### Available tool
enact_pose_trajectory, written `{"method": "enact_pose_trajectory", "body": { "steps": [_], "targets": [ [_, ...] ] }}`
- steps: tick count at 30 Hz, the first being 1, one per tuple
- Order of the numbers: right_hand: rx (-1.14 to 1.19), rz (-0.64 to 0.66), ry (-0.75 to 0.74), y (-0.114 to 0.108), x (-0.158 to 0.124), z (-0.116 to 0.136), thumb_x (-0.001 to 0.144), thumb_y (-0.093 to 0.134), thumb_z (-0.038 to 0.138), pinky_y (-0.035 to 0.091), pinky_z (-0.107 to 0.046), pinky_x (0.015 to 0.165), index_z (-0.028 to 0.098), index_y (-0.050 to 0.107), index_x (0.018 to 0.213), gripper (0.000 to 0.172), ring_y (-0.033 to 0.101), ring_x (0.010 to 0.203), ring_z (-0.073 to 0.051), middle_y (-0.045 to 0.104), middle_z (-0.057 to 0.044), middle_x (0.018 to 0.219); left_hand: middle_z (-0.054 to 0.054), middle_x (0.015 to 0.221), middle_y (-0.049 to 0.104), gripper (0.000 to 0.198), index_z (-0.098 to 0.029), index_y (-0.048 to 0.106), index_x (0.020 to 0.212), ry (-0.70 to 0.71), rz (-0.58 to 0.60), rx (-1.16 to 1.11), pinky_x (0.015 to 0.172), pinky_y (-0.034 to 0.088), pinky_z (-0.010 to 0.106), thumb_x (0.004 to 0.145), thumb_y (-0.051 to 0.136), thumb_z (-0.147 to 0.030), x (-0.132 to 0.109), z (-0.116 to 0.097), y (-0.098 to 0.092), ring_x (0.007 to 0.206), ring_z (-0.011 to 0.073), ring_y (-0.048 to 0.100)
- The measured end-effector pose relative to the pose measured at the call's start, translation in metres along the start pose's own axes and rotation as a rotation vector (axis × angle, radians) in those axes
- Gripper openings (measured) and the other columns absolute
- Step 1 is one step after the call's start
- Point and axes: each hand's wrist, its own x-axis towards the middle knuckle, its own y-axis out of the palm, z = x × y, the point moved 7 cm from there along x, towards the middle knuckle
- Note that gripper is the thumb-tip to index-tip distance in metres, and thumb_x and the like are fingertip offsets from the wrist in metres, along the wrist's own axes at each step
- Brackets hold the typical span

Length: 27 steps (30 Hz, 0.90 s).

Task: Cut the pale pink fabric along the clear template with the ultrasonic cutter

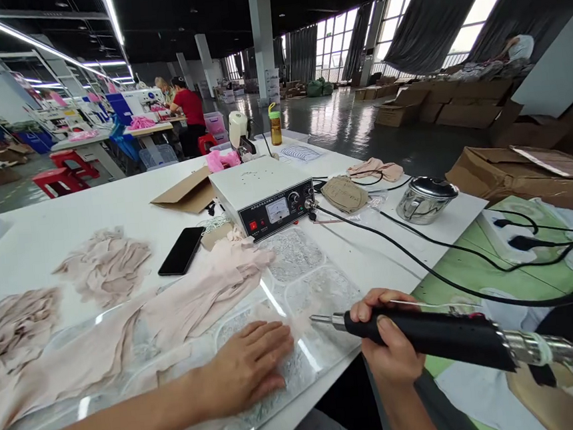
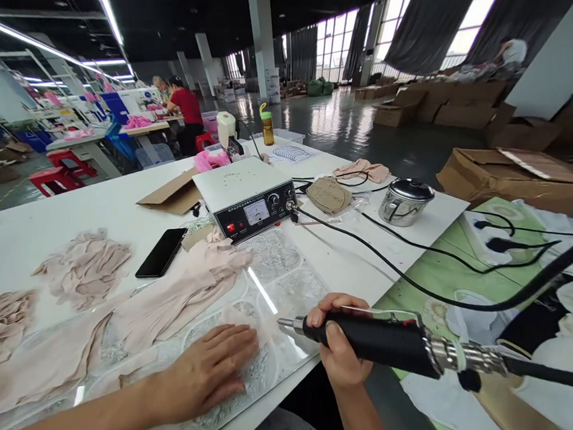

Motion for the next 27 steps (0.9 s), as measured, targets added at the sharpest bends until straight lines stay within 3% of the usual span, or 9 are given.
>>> {"method": "enact_pose_trajectory", "body": {
  "steps": [5, 11, 17, 21, 23, 27],
  "targets": [
    [-0.016, 0.035, 0.029, 0.005, 0.004, -0.011, 0.076, 0.067, 0.027, 0.050, -0.032, 0.056, 0.022, 0.059, 0.086, 0.014, 0.056, 0.055, -0.011, 0.060, 0.002, 0.079, 0.018, 0.144, 0.053, 0.050, -0.010, 0.038, 0.147, -0.026, 0.036, 0.060, 0.108, 0.045, 0.049, 0.104, 0.046, -0.035, -0.003, -0.008, 0.013, 0.135, 0.0331, 0.049],
    [-0.047, 0.054, 0.124, -0.010, -0.010, 0.015, 0.078, 0.065, 0.024, 0.046, -0.029, 0.053, 0.021, 0.060, 0.088, 0.011, 0.055, 0.054, -0.011, 0.058, 0.001, 0.076, 0.012, 0.139, 0.059, 0.034, -0.015, 0.053, 0.136, 0.145, 0.078, 0.010, 0.117, 0.037, 0.041, 0.106, 0.043, -0.025, -0.002, -0.015, -0.007, 0.135, 0.0251, 0.050],
    [-0.032, -0.053, 0.063, -0.020, -0.014, 0.031, 0.076, 0.062, 0.026, 0.046, -0.028, 0.049, 0.021, 0.061, 0.085, 0.011, 0.051, 0.053, -0.011, 0.053, 0.001, 0.074, 0.018, 0.140, 0.056, 0.042, -0.010, 0.049, 0.139, -0.038, 0.010, 0.053, 0.110, 0.046, 0.045, 0.104, 0.047, -0.031, -0.013, -0.011, -0.008, 0.132, 0.0306, 0.053],
    [-0.016, -0.030, 0.059, -0.016, -0.013, 0.018, 0.075, 0.063, 0.024, 0.048, -0.031, 0.051, 0.022, 0.061, 0.087, 0.013, 0.051, 0.053, -0.011, 0.055, 0.001, 0.074, 0.014, 0.143, 0.054, 0.036, -0.014, 0.052, 0.137, 0.050, 0.069, -0.030, 0.115, 0.040, 0.042, 0.104, 0.045, -0.024, -0.013, -0.014, -0.003, 0.138, 0.0269, 0.046],
    [-0.018, -0.025, 0.076, -0.015, -0.015, 0.015, 0.075, 0.063, 0.024, 0.048, -0.031, 0.052, 0.022, 0.061, 0.088, 0.013, 0.052, 0.054, -0.012, 0.056, 0.001, 0.074, 0.012, 0.145, 0.053, 0.035, -0.016, 0.053, 0.137, 0.080, 0.093, -0.069, 0.118, 0.036, 0.041, 0.104, 0.046, -0.028, -0.013, -0.013, -0.004, 0.140, 0.0259, 0.043],
    [-0.021, -0.050, 0.123, -0.014, -0.022, 0.014, 0.076, 0.061, 0.024, 0.048, -0.031, 0.052, 0.021, 0.062, 0.086, 0.010, 0.053, 0.054, -0.012, 0.055, 0.001, 0.074, 0.015, 0.146, 0.051, 0.039, -0.014, 0.052, 0.138, 0.012, 0.091, -0.090, 0.117, 0.036, 0.043, 0.104, 0.048, -0.032, -0.019, -0.004, -0.010, 0.140, 0.0281, 0.042]
  ]
}}
